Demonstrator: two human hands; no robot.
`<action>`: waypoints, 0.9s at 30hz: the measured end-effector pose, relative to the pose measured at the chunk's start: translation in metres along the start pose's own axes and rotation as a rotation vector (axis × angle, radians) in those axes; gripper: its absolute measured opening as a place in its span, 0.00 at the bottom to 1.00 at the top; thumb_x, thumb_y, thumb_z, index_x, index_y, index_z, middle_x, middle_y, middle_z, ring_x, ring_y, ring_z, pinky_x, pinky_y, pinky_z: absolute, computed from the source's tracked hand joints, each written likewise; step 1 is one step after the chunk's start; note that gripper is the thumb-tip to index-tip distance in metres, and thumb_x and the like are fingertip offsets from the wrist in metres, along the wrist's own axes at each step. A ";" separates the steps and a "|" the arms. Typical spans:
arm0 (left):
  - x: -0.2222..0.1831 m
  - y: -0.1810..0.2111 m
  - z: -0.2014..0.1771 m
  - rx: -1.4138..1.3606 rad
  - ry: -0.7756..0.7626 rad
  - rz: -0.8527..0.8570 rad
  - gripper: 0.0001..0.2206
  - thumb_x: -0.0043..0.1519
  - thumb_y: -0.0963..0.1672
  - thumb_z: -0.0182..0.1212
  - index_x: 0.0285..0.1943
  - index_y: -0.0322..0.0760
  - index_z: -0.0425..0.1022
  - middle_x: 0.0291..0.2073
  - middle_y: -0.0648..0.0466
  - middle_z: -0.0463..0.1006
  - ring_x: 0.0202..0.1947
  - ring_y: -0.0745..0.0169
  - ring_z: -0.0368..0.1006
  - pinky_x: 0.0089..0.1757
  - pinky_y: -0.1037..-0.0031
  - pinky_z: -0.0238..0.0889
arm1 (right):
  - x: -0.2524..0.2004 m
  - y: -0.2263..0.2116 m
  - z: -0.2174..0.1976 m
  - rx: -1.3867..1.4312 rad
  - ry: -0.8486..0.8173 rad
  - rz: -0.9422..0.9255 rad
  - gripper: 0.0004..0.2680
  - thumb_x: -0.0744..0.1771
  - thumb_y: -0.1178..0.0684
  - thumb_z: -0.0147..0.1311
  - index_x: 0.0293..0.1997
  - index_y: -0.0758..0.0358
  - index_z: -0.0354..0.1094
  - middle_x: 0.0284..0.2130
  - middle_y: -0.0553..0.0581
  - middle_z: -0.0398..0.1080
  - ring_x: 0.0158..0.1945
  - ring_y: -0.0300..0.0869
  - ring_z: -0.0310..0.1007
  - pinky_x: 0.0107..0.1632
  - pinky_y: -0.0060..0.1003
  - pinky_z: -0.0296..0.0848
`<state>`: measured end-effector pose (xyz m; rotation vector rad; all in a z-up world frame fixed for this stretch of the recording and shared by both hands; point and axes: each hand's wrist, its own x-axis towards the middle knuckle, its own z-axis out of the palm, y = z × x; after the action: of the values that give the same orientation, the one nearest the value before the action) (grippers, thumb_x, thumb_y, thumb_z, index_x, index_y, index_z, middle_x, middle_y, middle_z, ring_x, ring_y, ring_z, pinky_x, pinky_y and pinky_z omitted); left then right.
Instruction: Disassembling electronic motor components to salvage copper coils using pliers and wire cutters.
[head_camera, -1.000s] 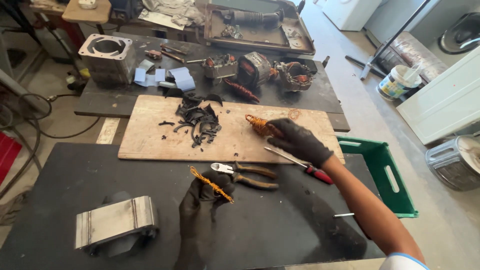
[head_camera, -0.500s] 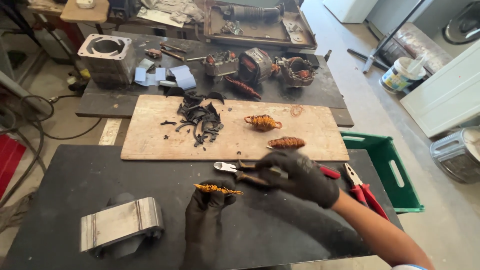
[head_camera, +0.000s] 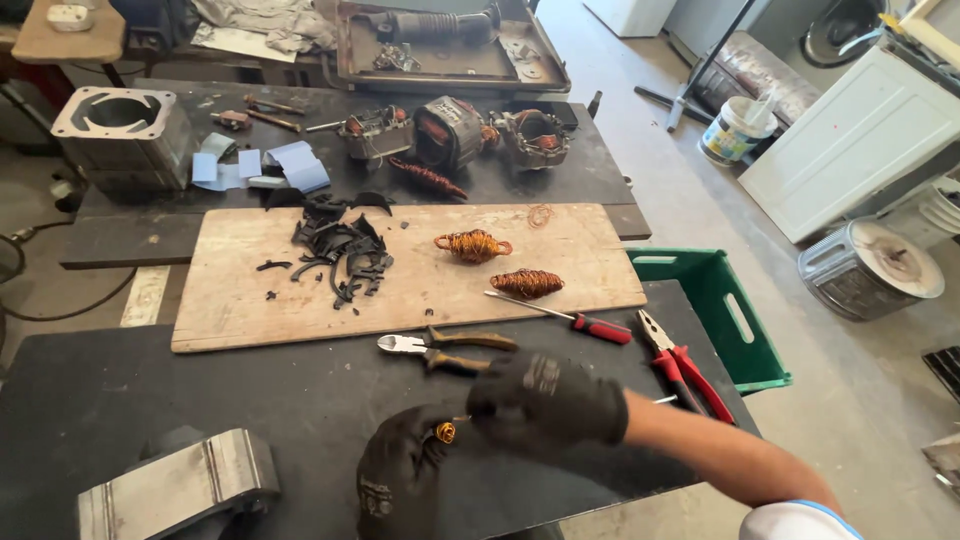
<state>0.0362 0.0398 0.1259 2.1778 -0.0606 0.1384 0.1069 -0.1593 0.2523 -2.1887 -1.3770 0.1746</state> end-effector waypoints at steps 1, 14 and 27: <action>0.006 -0.034 0.015 0.001 0.001 0.001 0.24 0.59 0.63 0.44 0.45 0.61 0.84 0.39 0.60 0.84 0.43 0.53 0.79 0.36 0.60 0.68 | -0.003 0.019 -0.009 -0.001 0.001 -0.001 0.01 0.65 0.56 0.54 0.36 0.54 0.70 0.27 0.51 0.73 0.30 0.49 0.72 0.34 0.45 0.69; -0.031 -0.026 0.005 -0.844 0.256 -0.278 0.09 0.56 0.40 0.70 0.45 0.37 0.85 0.39 0.53 0.90 0.39 0.66 0.83 0.43 0.77 0.74 | -0.011 0.285 -0.060 -0.362 0.400 0.892 0.21 0.64 0.32 0.58 0.58 0.50 0.70 0.58 0.56 0.71 0.60 0.54 0.70 0.60 0.53 0.65; -0.049 0.044 -0.034 -1.122 0.281 -0.213 0.13 0.56 0.46 0.70 0.42 0.30 0.78 0.31 0.45 0.86 0.30 0.58 0.79 0.34 0.68 0.73 | -0.052 -0.009 0.017 0.846 0.349 0.267 0.13 0.69 0.59 0.49 0.55 0.77 0.74 0.48 0.67 0.73 0.48 0.49 0.76 0.48 0.38 0.75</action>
<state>-0.0196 0.0416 0.1749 1.0226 0.2093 0.2196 0.0684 -0.1952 0.2332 -1.5640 -0.6312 0.3729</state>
